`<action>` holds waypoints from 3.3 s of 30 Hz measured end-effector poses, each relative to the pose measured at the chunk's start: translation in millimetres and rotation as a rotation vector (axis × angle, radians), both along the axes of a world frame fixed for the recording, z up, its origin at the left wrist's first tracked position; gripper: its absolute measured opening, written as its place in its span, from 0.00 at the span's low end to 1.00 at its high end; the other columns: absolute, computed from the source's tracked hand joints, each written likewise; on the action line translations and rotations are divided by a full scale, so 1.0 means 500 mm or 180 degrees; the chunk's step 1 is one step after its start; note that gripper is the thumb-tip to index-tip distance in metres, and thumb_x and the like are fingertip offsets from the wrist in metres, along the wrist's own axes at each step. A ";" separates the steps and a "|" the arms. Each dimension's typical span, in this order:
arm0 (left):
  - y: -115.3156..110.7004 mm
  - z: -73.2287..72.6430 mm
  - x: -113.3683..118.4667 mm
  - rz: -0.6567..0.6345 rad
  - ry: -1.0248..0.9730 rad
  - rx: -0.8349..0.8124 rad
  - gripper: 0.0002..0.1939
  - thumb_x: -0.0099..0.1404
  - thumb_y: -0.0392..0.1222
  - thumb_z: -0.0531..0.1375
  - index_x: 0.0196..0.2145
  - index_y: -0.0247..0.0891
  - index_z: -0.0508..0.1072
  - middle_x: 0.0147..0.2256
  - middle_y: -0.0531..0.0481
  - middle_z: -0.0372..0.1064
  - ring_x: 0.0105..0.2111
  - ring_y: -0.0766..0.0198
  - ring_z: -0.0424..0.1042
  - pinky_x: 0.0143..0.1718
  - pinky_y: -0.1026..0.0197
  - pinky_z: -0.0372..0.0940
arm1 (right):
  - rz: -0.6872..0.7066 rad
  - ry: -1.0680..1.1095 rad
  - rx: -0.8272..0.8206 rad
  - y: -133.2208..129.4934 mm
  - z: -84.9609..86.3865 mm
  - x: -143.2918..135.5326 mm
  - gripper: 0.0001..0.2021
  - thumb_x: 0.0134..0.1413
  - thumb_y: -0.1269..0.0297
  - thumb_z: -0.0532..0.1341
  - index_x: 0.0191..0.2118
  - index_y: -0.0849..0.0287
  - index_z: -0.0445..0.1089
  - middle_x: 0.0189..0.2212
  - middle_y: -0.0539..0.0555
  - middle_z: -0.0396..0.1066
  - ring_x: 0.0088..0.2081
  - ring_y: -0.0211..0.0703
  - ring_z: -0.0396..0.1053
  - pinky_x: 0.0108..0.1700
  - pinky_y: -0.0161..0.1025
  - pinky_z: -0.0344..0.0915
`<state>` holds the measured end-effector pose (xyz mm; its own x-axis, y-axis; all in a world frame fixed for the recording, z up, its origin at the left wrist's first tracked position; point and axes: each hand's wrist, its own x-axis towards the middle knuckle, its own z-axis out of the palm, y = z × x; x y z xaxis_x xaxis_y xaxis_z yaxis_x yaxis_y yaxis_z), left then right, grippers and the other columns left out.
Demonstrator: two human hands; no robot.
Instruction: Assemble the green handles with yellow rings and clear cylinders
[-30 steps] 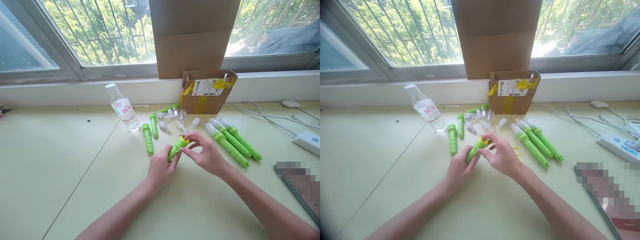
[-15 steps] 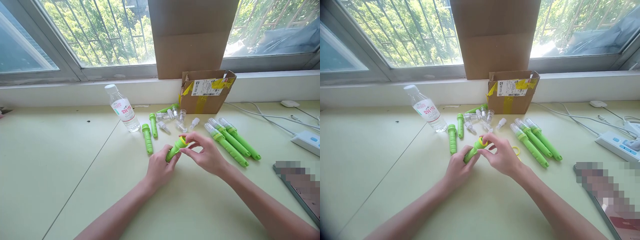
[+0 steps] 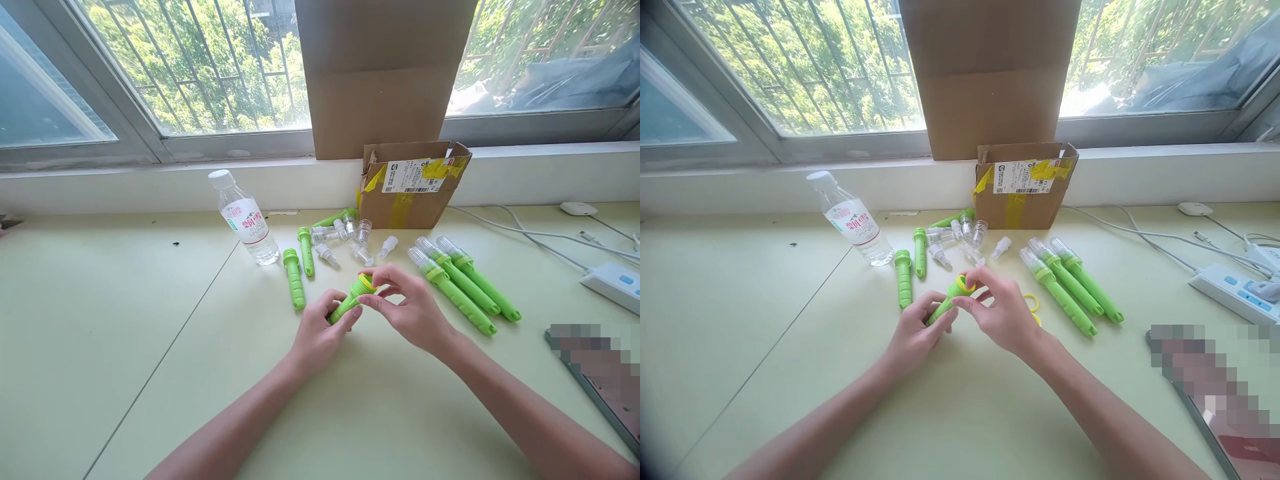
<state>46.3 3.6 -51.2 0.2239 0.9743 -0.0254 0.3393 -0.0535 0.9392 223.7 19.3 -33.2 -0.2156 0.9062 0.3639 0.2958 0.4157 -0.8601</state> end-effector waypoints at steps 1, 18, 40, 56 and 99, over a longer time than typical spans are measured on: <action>0.000 0.001 0.001 0.0001 -0.0033 -0.0028 0.16 0.63 0.55 0.58 0.35 0.38 0.68 0.22 0.57 0.63 0.17 0.72 0.57 0.21 0.67 0.55 | 0.0000 0.0001 -0.0012 0.000 0.000 0.000 0.07 0.54 0.60 0.63 0.34 0.53 0.63 0.36 0.51 0.71 0.41 0.43 0.73 0.37 0.40 0.75; 0.002 0.012 -0.001 -0.0032 -0.0257 -0.0319 0.17 0.61 0.56 0.60 0.35 0.38 0.68 0.22 0.57 0.64 0.16 0.73 0.57 0.18 0.68 0.54 | -0.0032 0.0006 -0.0055 -0.002 0.001 -0.001 0.11 0.54 0.57 0.63 0.32 0.54 0.61 0.36 0.51 0.71 0.42 0.44 0.73 0.36 0.41 0.75; 0.012 0.003 -0.012 -0.0319 -0.0387 -0.0497 0.13 0.62 0.51 0.60 0.35 0.38 0.67 0.23 0.56 0.65 0.15 0.73 0.57 0.17 0.68 0.53 | -0.0158 0.0059 -0.0037 -0.005 -0.009 -0.010 0.17 0.48 0.56 0.68 0.31 0.55 0.57 0.34 0.50 0.68 0.37 0.41 0.71 0.34 0.39 0.75; 0.011 0.004 -0.011 -0.0308 -0.0328 -0.0491 0.15 0.62 0.54 0.60 0.36 0.38 0.67 0.23 0.56 0.65 0.15 0.74 0.56 0.17 0.68 0.53 | -0.0241 0.0060 0.0012 -0.003 -0.019 -0.011 0.17 0.45 0.59 0.70 0.30 0.55 0.58 0.32 0.48 0.68 0.32 0.38 0.70 0.31 0.37 0.73; 0.012 0.003 -0.015 -0.0404 -0.0555 -0.0563 0.18 0.61 0.56 0.60 0.35 0.37 0.69 0.25 0.52 0.71 0.15 0.73 0.58 0.16 0.68 0.55 | -0.0181 0.0590 0.0085 -0.015 -0.060 -0.024 0.17 0.49 0.61 0.67 0.35 0.53 0.56 0.36 0.50 0.71 0.36 0.41 0.74 0.30 0.37 0.74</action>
<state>38.8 9.5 -49.6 0.3598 0.9220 -0.1430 0.1728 0.0847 0.9813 211.8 11.8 -63.1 -0.0913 0.9045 0.4165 0.1571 0.4261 -0.8909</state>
